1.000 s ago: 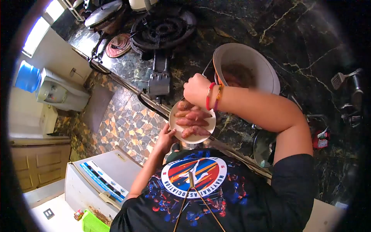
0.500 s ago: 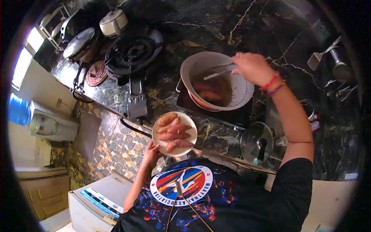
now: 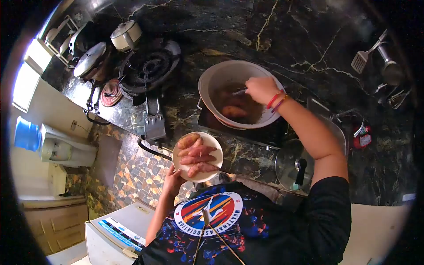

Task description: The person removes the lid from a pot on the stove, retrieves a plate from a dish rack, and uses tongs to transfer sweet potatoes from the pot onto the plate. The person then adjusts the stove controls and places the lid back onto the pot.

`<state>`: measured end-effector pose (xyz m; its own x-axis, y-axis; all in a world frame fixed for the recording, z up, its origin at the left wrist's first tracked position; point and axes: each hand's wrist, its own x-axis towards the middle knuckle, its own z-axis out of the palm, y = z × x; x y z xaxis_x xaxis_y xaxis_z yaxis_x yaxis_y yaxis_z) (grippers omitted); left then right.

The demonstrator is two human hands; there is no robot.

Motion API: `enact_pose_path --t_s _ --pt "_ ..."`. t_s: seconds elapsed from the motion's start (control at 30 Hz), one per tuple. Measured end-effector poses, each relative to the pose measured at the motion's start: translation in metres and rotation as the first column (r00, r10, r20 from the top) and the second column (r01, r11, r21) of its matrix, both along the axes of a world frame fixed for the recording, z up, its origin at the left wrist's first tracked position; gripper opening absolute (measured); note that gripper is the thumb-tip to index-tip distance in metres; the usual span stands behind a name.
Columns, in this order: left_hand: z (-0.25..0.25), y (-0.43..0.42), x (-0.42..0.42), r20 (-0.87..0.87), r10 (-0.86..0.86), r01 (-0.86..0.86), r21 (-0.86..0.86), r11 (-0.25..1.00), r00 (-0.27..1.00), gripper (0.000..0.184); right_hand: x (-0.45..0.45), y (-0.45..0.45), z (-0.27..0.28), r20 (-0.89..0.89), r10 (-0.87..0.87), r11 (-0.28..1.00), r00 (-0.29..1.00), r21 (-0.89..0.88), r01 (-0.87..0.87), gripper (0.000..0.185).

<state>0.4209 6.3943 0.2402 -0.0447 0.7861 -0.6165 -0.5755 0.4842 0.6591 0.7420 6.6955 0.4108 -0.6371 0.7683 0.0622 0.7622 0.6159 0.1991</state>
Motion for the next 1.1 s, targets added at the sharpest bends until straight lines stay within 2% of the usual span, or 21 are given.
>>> enact_pose_path --t_s 0.03,0.07,0.2,0.33,0.43,0.63,0.73,0.8,0.93,0.97,1.03,1.1 --pt "-0.001 0.000 0.000 -0.010 -0.001 0.001 0.001 1.000 1.000 0.047 -0.002 0.002 0.008 0.019 -0.031 0.999 0.999 -0.011 0.031 0.021" --pt "-0.003 0.000 0.000 -0.018 -0.002 0.002 0.000 1.000 1.000 0.047 -0.001 0.007 0.020 0.142 -0.149 0.976 0.978 -0.139 0.169 0.025" --pt "-0.007 0.000 0.001 -0.007 0.002 -0.002 0.049 0.999 1.000 0.046 0.017 0.015 0.024 0.119 -0.166 0.973 0.979 -0.140 0.182 0.028" --pt "-0.008 -0.001 0.000 -0.008 -0.020 0.020 0.068 0.997 1.000 0.046 0.026 0.013 0.033 -0.029 -0.128 0.992 0.991 -0.005 0.128 0.028" --pt "-0.003 -0.001 -0.001 -0.002 -0.034 0.034 0.047 0.998 0.999 0.046 0.019 -0.003 0.041 0.131 -0.151 0.985 0.980 -0.064 0.161 0.026" --pt "-0.002 0.001 0.000 -0.009 -0.024 0.024 0.021 0.999 1.000 0.044 0.018 -0.007 0.001 0.020 -0.056 0.998 0.998 0.020 0.055 0.023" --pt "-0.004 0.001 -0.003 -0.027 -0.028 0.028 0.013 1.000 0.999 0.043 0.022 0.000 0.001 0.007 -0.064 0.998 0.998 -0.028 0.064 0.023" --pt "-0.006 -0.001 -0.005 -0.013 -0.010 0.010 -0.003 1.000 1.000 0.042 0.024 -0.004 0.009 -0.031 -0.133 0.989 0.991 -0.073 0.130 0.024" --pt "0.009 -0.006 -0.010 -0.116 0.073 -0.077 -0.032 0.997 0.991 0.041 0.024 -0.033 0.041 -0.217 -0.178 0.981 0.960 -0.117 0.155 0.026" --pt "0.007 -0.007 -0.013 -0.267 0.116 -0.110 0.039 0.993 0.957 0.040 0.023 -0.044 0.052 -0.277 -0.188 0.979 0.942 -0.132 0.157 0.026" --pt "0.004 -0.008 -0.020 -0.543 0.217 -0.139 0.181 0.974 0.812 0.037 0.023 -0.062 0.066 -0.401 -0.066 0.997 0.914 -0.070 0.041 0.024" --pt "0.053 0.004 -0.020 -0.666 0.225 -0.025 0.295 0.955 0.711 0.032 0.009 -0.092 0.090 -0.393 0.000 1.000 0.920 -0.021 -0.009 0.023"
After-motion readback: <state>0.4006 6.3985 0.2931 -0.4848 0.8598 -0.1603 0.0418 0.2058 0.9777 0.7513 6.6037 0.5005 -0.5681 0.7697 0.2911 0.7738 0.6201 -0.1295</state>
